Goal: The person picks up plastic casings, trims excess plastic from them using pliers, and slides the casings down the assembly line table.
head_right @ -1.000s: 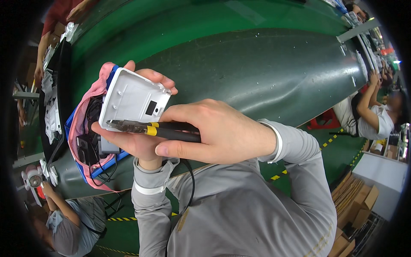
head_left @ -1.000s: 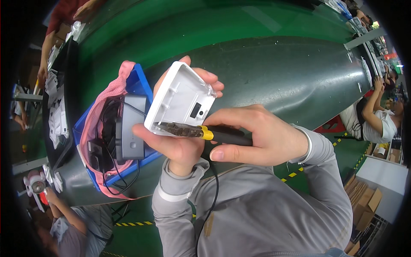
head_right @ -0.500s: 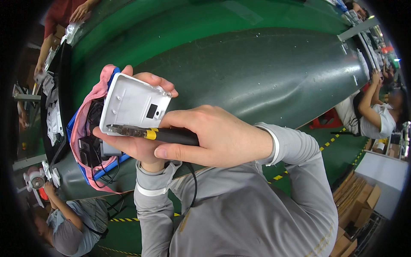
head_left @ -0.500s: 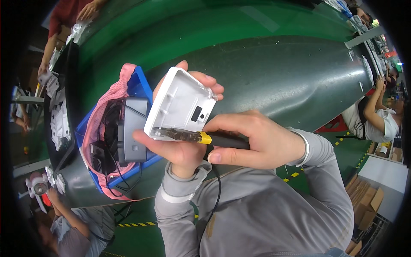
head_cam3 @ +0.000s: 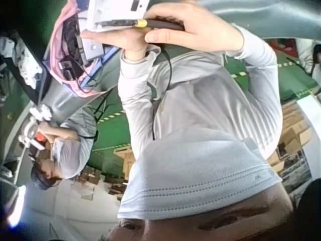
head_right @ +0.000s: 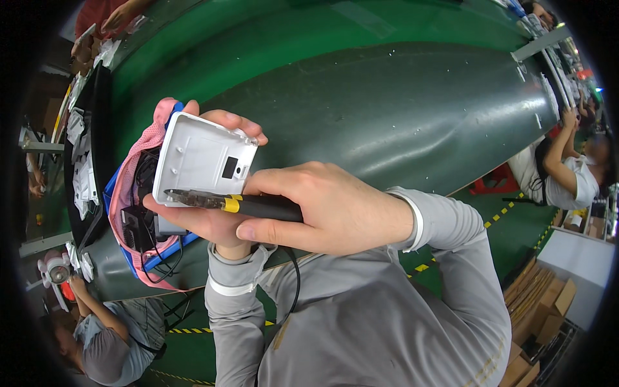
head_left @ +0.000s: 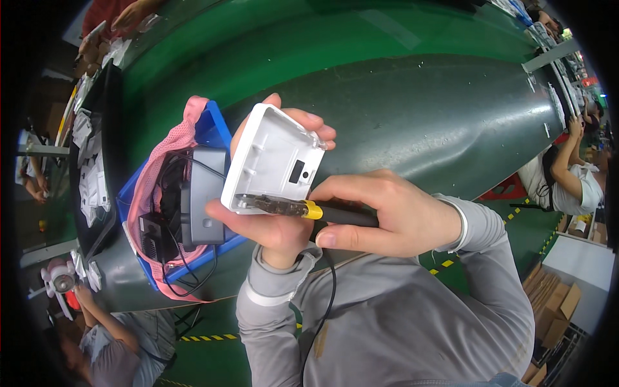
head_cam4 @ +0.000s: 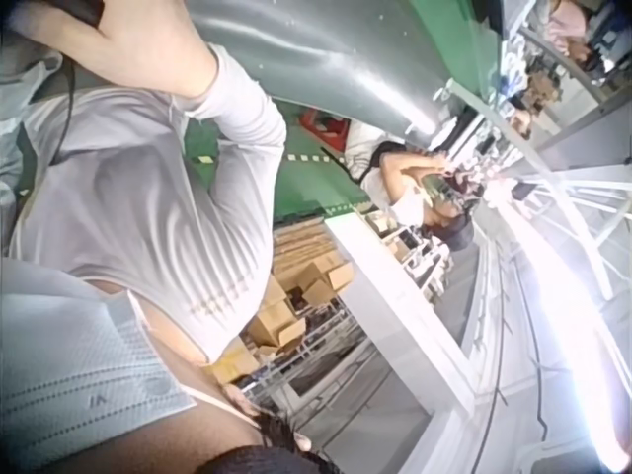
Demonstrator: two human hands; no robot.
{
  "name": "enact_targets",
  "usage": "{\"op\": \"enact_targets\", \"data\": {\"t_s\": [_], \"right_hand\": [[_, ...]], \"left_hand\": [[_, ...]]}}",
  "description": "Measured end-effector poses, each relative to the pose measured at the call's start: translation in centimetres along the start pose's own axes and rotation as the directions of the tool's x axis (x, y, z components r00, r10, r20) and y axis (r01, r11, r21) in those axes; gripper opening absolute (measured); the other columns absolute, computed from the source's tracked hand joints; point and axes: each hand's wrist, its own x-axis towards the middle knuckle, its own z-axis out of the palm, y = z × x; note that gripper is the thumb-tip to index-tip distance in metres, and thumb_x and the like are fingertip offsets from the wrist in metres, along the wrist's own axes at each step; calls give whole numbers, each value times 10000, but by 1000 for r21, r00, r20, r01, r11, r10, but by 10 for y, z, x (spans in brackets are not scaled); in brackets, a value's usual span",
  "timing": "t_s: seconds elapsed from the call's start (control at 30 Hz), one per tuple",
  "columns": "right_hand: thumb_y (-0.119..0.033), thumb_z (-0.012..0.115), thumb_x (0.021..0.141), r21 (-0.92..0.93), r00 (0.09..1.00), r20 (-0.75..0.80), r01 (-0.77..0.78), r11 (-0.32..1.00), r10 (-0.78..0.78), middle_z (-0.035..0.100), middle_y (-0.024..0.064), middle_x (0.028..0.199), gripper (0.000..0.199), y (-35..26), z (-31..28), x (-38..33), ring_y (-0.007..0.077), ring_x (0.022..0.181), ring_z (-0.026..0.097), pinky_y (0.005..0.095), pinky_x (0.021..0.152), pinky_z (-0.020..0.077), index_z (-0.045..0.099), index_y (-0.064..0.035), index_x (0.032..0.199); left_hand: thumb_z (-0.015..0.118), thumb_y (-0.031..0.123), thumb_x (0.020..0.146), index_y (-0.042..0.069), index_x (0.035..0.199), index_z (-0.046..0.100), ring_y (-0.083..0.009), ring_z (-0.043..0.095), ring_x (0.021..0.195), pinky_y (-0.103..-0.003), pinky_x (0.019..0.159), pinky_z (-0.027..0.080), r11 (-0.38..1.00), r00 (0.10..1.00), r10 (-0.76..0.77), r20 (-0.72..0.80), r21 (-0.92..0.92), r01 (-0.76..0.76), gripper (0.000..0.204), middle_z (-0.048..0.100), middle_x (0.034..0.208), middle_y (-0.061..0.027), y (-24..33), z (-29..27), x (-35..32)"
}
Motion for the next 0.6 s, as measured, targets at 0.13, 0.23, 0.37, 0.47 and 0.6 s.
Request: {"op": "enact_targets", "data": {"t_s": [0.13, 0.23, 0.37, 0.47, 0.6], "right_hand": [[-365, 638, 926, -43, 999, -22, 28, 999, -29, 677, 196, 869, 416, -1, -1, 0, 358, 746, 663, 400, 636, 511, 623, -2, 1128], [-307, 646, 928, 12, 994, 45, -98, 995, 98, 673, 199, 838, 361, -3, 2, -2, 343, 743, 665, 378, 625, 510, 628, 9, 1102], [-224, 632, 936, 151, 987, -141, -58, 987, 79, 654, 175, 788, 288, 6, 23, -10, 239, 706, 661, 323, 621, 500, 631, 32, 1066], [-152, 609, 919, 305, 918, -396, 104, 947, 26, 639, 112, 825, 216, 26, 23, -18, 163, 721, 611, 301, 657, 483, 618, 31, 1033], [-73, 660, 856, -154, 814, -550, 122, 981, -187, 605, 88, 847, 227, 47, -12, -7, 166, 742, 570, 292, 690, 463, 599, 11, 1058]], "left_hand": [[279, 869, 820, 5, 1427, 359, -337, 566, 937, -465, 765, 486, 1000, 1000, -28, 1, -3, 28, 1059, 554, 1087, -207, 0, -1, -1], [286, 880, 808, 12, 1427, 357, -331, 553, 937, -469, 780, 478, 997, 998, -16, 56, -68, 20, 1069, 540, 1086, -203, -7, -6, -3], [241, 896, 798, -14, 1392, 383, -314, 611, 878, -439, 744, 509, 979, 988, 60, -144, -183, -86, 1096, 594, 1045, -203, -11, 3, -9], [200, 834, 860, 14, 1403, 376, -330, 611, 889, -445, 739, 507, 982, 969, 119, -215, -121, -147, 999, 595, 1067, -191, 0, 1, 0], [165, 780, 905, 19, 1409, 375, -343, 614, 909, -451, 737, 504, 965, 991, 5, -134, -258, -40, 936, 598, 1097, -196, 7, -9, 11]]}}
